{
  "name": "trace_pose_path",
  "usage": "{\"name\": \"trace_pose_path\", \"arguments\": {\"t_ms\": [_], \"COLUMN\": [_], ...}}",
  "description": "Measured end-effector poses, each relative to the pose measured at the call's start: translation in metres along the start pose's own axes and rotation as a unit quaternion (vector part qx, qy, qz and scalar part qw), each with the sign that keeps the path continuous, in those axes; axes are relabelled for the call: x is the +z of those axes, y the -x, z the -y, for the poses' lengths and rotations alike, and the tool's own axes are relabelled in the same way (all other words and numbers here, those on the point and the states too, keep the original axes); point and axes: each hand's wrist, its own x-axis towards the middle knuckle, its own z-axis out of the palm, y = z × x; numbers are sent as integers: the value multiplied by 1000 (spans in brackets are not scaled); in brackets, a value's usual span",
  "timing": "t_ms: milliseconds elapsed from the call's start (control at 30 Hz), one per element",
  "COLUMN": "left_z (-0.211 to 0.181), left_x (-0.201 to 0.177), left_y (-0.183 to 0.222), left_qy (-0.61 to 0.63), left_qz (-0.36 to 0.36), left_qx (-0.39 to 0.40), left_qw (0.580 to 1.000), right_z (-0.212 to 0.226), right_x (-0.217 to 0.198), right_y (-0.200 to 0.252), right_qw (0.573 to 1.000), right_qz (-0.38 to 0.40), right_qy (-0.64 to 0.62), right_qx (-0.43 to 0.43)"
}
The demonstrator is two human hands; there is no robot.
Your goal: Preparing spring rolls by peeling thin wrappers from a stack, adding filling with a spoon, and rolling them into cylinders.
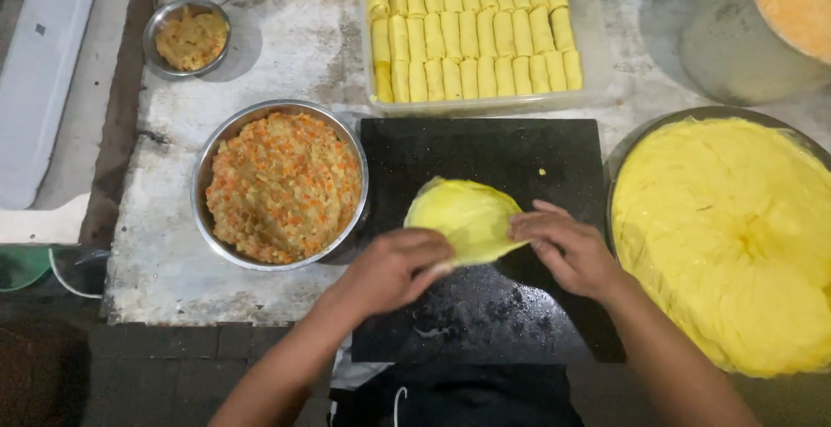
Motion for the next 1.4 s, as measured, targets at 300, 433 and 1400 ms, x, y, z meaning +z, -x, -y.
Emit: {"name": "trace_pose_path", "arguments": {"t_ms": [300,433,1400], "left_z": [-30,-22,-15], "left_x": [34,48,24], "left_y": [52,48,18], "left_qy": [-164,-135,-436], "left_qz": [31,-30,-174], "left_qx": [15,11,-116], "left_qw": [986,990,875], "right_z": [-18,-1,51], "right_x": [7,24,73], "right_y": [68,68,-9], "right_qw": [960,959,995], "right_qz": [78,53,48], "right_qy": [235,246,76], "right_qx": [-135,-127,40]}}
